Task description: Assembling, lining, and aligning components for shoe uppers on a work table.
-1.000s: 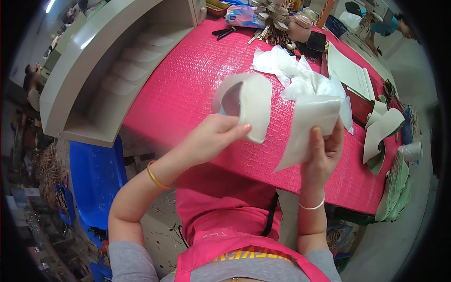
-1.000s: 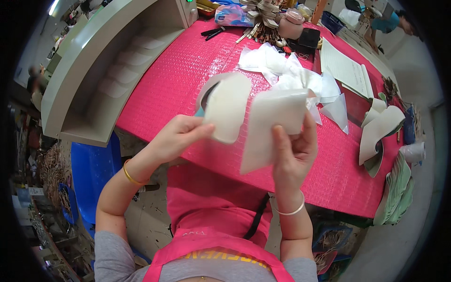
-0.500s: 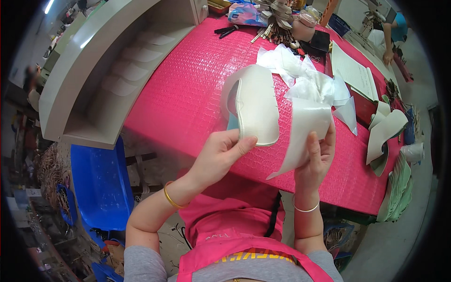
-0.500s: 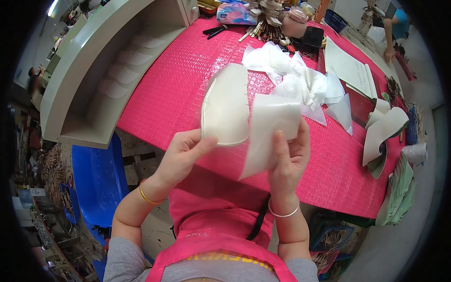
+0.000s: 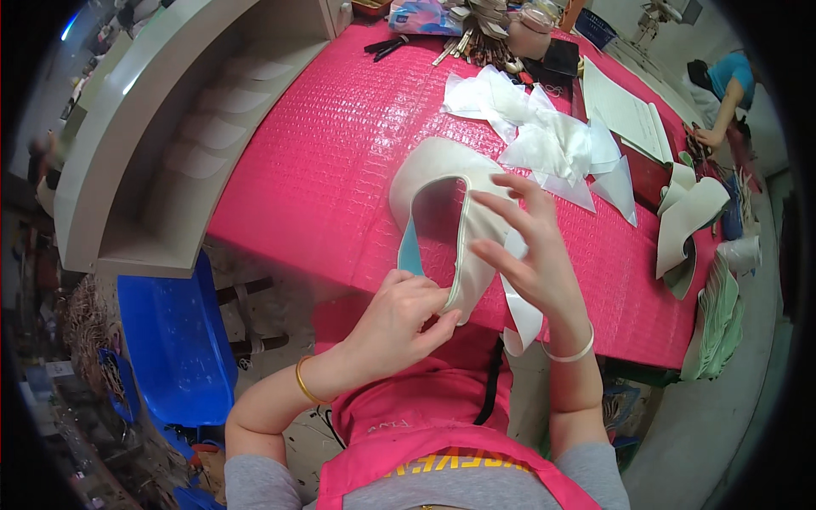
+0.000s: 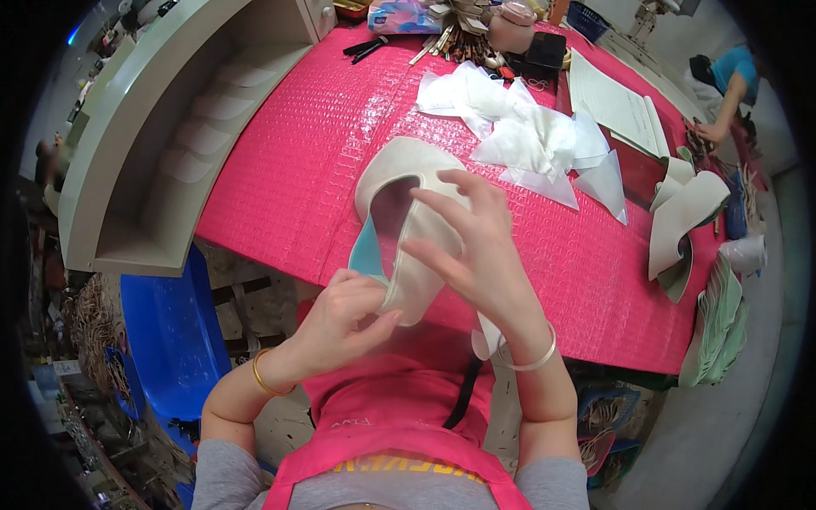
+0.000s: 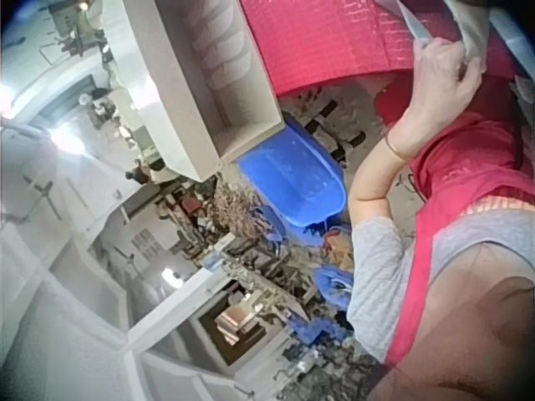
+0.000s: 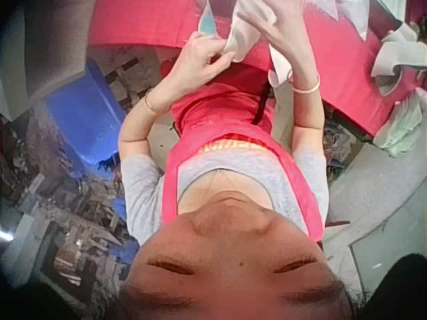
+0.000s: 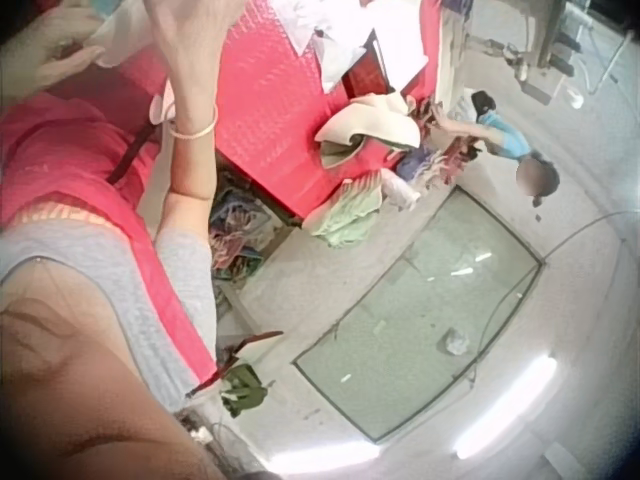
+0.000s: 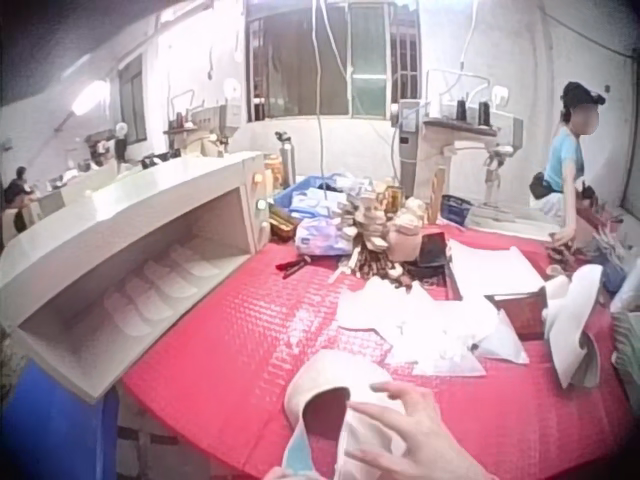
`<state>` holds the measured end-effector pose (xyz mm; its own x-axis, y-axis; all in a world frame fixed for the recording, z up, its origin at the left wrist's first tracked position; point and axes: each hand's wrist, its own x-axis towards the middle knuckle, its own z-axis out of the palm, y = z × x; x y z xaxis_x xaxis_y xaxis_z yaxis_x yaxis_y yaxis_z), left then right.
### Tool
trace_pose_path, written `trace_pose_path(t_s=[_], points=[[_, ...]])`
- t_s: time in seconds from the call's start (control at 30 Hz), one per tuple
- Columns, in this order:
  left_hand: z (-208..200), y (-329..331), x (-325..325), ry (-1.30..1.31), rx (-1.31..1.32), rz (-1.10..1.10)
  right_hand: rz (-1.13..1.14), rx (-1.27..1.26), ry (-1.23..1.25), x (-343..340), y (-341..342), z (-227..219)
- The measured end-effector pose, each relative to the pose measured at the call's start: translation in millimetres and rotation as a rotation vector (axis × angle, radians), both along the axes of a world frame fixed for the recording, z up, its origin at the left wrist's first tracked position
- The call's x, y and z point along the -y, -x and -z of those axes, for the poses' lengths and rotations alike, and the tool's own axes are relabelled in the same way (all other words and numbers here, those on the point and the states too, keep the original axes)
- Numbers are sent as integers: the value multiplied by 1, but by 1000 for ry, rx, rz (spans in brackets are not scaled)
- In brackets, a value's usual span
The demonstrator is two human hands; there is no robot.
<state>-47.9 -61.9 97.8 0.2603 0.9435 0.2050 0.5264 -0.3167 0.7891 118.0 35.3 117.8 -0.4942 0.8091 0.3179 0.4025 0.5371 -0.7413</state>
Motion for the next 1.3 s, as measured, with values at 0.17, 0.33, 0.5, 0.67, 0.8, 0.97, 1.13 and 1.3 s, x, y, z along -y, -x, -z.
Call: trace_pose_path(t_s=[0.17,0.33,0.5,0.67,0.8,0.97,1.13,1.3], points=[[6,-8,3,-14,63,-32,-144,-156,177,-6,7,20],[-4,-6,3,63,101,-25,97,-515,249,11,6,38],[2,-11,5,133,109,14,18,-181,-265,43,0,27],[11,-4,6,72,42,-78,-36,-720,348,27,-11,28],[11,8,12,200,52,-126,-147,-1074,603,17,-39,23],[3,6,12,235,190,-170,-82,-819,618,40,-96,30],[2,-2,5,186,224,-127,-44,435,889,105,-191,54],[-8,-7,-3,248,307,-73,254,788,632,160,-227,95]])
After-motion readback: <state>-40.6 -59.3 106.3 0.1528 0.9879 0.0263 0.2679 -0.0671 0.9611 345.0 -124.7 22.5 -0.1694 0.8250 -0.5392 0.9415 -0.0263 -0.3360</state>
